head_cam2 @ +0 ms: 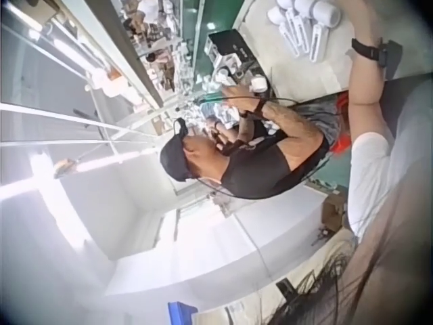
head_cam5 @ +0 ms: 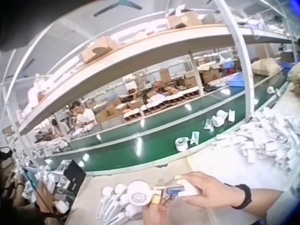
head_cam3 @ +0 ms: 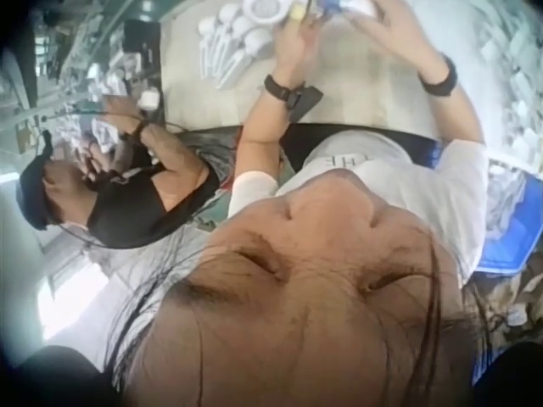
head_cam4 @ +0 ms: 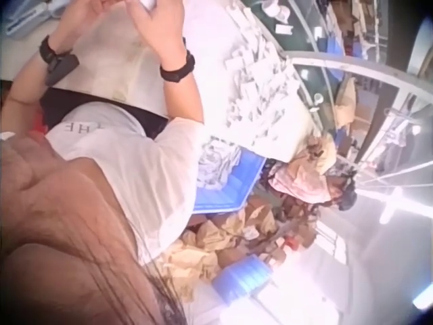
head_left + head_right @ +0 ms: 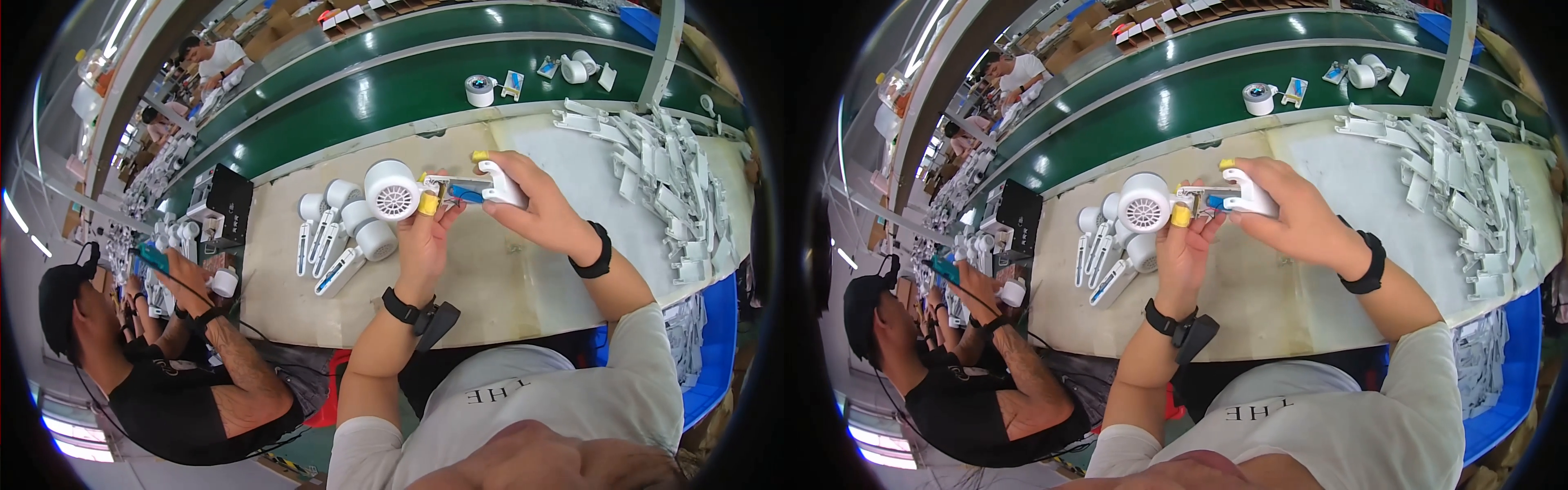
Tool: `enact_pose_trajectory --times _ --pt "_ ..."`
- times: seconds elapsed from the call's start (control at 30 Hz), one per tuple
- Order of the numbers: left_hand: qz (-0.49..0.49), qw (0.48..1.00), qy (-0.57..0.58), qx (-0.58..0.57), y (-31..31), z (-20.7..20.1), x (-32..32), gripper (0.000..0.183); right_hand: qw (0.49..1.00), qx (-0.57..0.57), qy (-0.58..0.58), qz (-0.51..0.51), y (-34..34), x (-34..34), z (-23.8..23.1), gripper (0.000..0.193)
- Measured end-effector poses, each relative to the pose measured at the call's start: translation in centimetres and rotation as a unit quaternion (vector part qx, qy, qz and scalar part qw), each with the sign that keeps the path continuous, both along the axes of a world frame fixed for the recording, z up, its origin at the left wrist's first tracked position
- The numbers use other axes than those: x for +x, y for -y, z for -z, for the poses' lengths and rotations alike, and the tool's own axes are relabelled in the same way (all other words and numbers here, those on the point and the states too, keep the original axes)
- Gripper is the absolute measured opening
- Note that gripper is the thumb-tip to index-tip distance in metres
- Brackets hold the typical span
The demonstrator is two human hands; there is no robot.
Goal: Assembling handheld plastic fans by snapping casing and internal components together on an assembly line.
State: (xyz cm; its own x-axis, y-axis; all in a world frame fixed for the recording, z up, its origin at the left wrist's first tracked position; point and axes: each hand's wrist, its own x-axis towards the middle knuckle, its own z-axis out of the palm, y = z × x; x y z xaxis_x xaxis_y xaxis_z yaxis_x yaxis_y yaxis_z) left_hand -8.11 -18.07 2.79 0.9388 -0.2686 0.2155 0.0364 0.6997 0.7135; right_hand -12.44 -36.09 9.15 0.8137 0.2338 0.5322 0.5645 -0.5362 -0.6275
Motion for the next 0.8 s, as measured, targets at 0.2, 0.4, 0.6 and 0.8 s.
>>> enact_pose_trajectory --times 0.2,0.4,0.6,0.8 --pt "-0.017 1.000 -0.009 -0.016 0.7 0.2 -0.2 0.039 0.972 -0.149 0.148 0.106 -2.3 -0.1 0.8 0.059" --pt "-0.014 1.000 -0.003 -0.010 1.5 0.0 -1.6 0.039 0.956 -0.185 0.188 0.128 -2.9 -0.2 1.2 0.056" --pt "0.020 0.999 -0.017 -0.021 2.0 0.8 -2.2 0.038 0.955 -0.186 0.199 0.118 -3.0 -0.1 1.7 0.061" --pt "-0.110 0.990 0.016 0.087 2.1 0.5 -2.1 0.035 0.955 -0.170 0.207 0.129 -4.0 0.3 2.4 0.059"
